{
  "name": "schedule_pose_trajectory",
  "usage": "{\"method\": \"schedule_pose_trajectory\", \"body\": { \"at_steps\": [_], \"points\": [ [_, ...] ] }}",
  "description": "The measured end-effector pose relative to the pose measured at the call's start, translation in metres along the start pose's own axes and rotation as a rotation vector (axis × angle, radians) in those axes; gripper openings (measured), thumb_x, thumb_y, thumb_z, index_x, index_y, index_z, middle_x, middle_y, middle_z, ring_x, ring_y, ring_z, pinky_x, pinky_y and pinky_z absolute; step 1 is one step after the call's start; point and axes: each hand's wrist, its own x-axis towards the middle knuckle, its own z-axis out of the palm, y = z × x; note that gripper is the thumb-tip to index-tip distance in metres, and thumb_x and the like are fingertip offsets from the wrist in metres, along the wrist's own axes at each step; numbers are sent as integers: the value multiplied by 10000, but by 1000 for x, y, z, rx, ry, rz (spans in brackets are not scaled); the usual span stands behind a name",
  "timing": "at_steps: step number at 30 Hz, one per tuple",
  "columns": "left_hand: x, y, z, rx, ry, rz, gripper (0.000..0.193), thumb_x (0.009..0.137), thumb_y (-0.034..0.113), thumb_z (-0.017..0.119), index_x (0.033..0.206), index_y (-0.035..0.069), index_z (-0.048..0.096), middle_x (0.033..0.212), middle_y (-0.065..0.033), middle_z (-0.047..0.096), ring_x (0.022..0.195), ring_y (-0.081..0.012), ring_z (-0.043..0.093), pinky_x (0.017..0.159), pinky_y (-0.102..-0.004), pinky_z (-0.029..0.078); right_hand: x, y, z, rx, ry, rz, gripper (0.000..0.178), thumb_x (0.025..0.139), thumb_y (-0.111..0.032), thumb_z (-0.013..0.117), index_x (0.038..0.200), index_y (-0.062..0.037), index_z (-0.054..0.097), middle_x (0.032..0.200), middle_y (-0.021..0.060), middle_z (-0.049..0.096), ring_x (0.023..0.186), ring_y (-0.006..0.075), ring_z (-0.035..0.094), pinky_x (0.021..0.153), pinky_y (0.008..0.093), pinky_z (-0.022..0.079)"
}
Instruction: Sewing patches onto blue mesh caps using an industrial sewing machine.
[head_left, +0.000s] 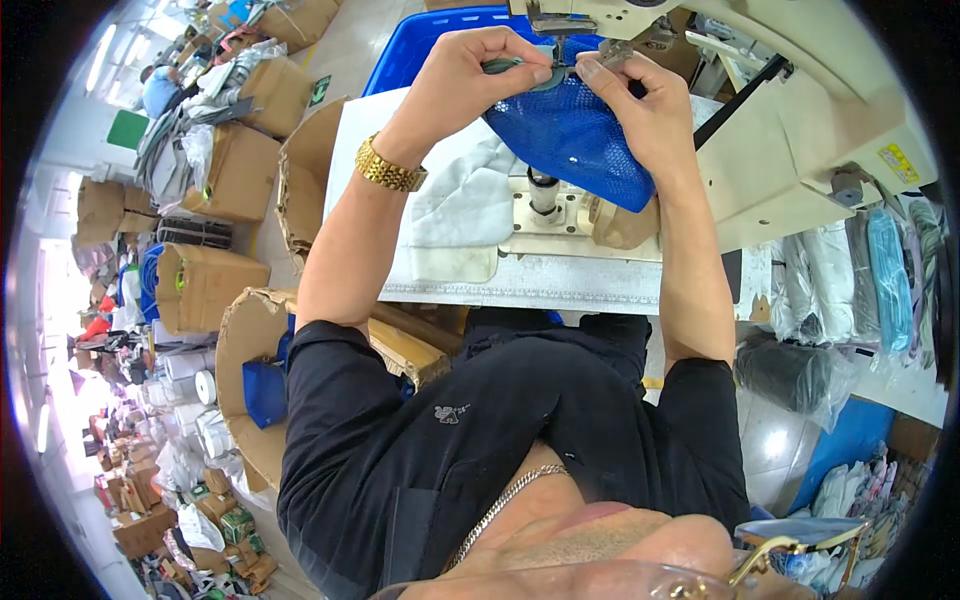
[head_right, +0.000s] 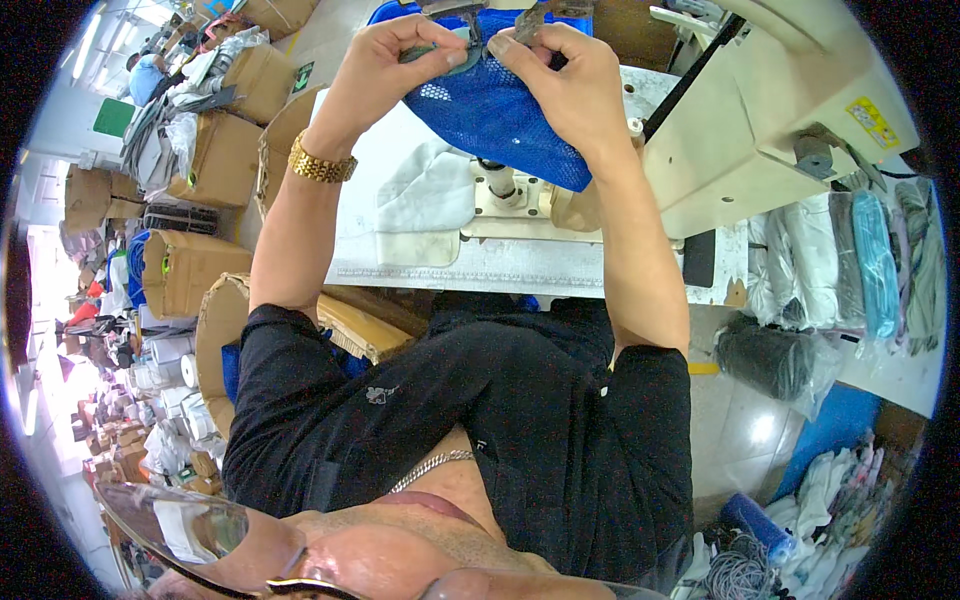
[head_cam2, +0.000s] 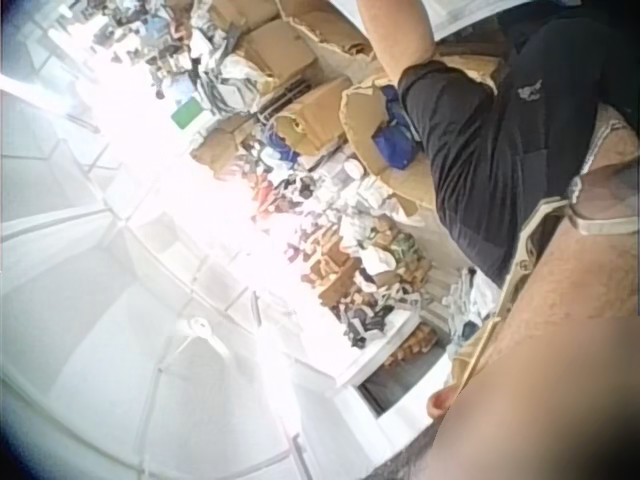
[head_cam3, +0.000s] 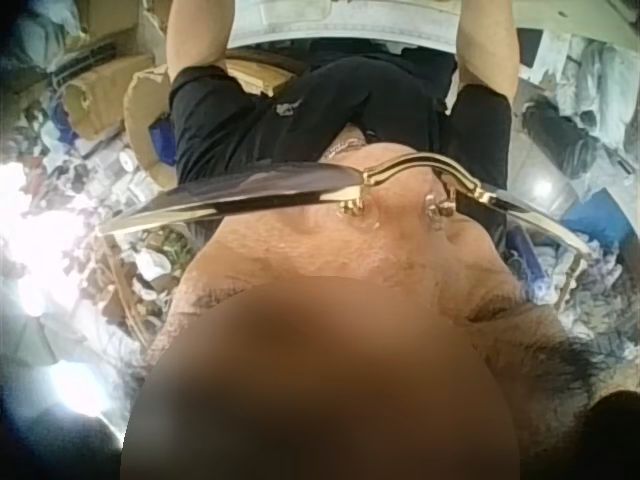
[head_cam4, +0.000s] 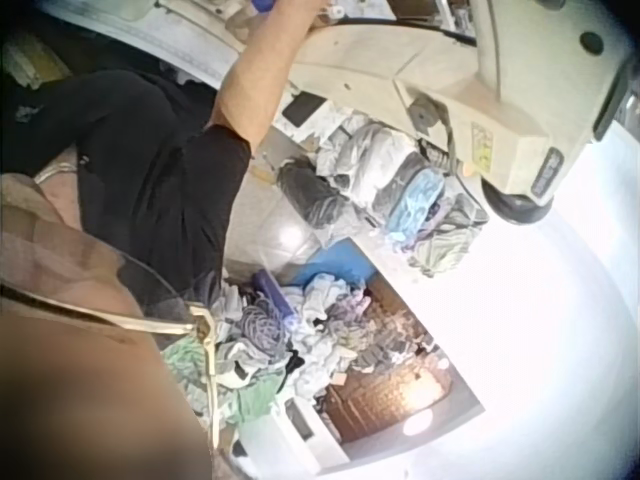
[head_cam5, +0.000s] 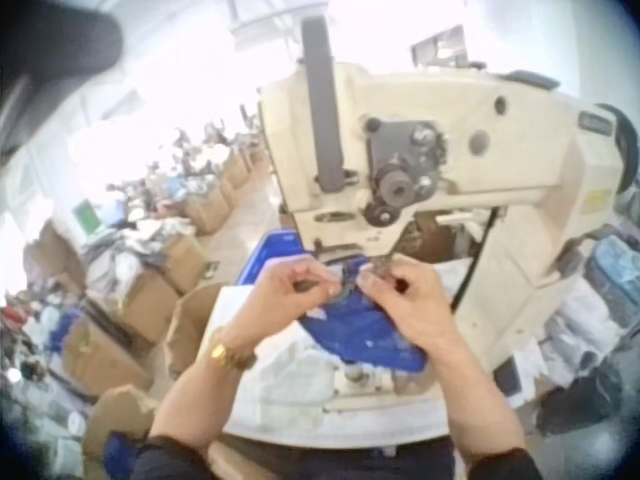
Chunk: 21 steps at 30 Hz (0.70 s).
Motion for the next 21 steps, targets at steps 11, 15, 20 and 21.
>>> {"method": "schedule_pose_trajectory", "body": {
  "at_steps": [11, 15, 20, 21],
  "points": [
    [-1, 7, 1, 65, 21, 56, 128, 840, 127, 705, 936, 44, 719, 826, -25, 699, 766, -57, 618, 695, -201, 497, -8, 15, 0, 76, -6, -44, 198, 787, -205, 761, 848, -32, 688, 661, -41, 503, 648, 66, 482, 611, 234, 413],
    [2, -1, -12, 211, 4, 108, 142, 833, 172, 724, 929, 68, 722, 873, -27, 675, 792, -83, 619, 703, -229, 503, -6, 10, 1, 93, -39, -59, 186, 780, -195, 763, 874, -48, 700, 670, -43, 490, 646, 70, 480, 604, 241, 405],
    [17, 4, -10, -20, -142, -84, 136, 871, 128, 675, 965, 31, 658, 807, 14, 638, 744, -59, 593, 638, -207, 493, -3, 15, -3, 49, -62, -40, 197, 772, -215, 768, 872, -59, 701, 664, -36, 480, 629, 74, 461, 587, 245, 385],
    [16, 5, -9, -28, -121, -109, 146, 864, 129, 686, 962, 22, 662, 824, 6, 645, 760, -63, 598, 663, -213, 494, -3, 14, -3, 47, -60, -36, 202, 770, -223, 769, 873, -63, 701, 661, -34, 475, 624, 74, 454, 584, 245, 380]
  ]
}}
